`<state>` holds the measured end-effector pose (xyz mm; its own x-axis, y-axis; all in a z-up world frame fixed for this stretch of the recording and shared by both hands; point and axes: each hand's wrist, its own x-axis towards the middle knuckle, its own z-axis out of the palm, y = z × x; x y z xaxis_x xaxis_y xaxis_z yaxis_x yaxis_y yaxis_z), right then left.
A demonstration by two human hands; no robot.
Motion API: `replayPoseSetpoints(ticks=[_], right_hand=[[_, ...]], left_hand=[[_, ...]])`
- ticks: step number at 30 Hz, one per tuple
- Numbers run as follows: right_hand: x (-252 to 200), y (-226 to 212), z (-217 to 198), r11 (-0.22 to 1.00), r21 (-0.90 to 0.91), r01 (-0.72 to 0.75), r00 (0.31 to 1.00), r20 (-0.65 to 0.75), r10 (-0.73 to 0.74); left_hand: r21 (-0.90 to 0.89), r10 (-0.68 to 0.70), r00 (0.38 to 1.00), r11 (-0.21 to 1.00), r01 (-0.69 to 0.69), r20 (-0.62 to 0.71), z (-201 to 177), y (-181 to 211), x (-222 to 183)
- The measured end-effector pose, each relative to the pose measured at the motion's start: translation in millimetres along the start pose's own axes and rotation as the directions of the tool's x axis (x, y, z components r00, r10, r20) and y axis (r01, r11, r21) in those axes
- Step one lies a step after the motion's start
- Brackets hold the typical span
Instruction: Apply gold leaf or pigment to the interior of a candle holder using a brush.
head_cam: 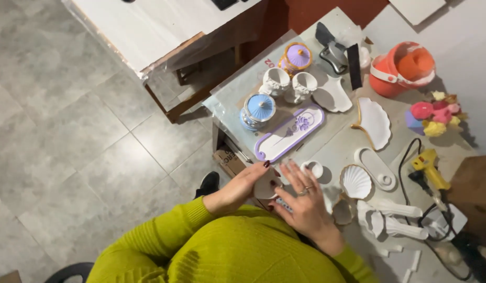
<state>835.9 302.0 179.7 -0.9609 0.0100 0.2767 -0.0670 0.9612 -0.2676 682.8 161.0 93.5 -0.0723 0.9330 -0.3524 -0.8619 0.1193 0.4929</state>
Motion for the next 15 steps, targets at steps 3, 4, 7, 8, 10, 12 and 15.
replayPoseSetpoints(ticks=[3,4,7,8,10,12,15], right_hand=[[5,-5,6,0.987,0.153,0.047,0.996,-0.08,-0.035],[9,-8,8,0.954,0.286,0.089,0.981,-0.189,-0.035],[12,-3,11,0.912,0.41,-0.028,0.893,-0.399,0.207],[14,0,12,0.913,0.407,-0.033,0.89,-0.404,0.212],[23,3,16,0.907,0.39,-0.159,0.751,-0.549,0.367],[23,3,27,0.862,0.447,-0.239,0.678,-0.559,0.477],[37,5,34,0.827,0.453,-0.334,0.571,-0.6,0.56]], left_hand=[[0.33,0.3,0.954,0.903,-0.276,-0.022,-15,3,-18],[0.571,0.423,0.906,0.743,-0.35,0.005,-20,10,-25],[0.922,0.772,0.512,-0.255,-0.292,0.376,-3,95,-78],[0.919,0.767,0.515,-0.259,-0.298,0.383,-32,115,-81],[0.782,0.685,0.41,-0.611,-0.127,0.602,-91,163,-85],[0.895,0.823,0.352,-0.415,-0.161,0.445,-147,205,-75],[0.984,0.937,0.344,0.119,-0.131,-0.067,-256,275,-43]])
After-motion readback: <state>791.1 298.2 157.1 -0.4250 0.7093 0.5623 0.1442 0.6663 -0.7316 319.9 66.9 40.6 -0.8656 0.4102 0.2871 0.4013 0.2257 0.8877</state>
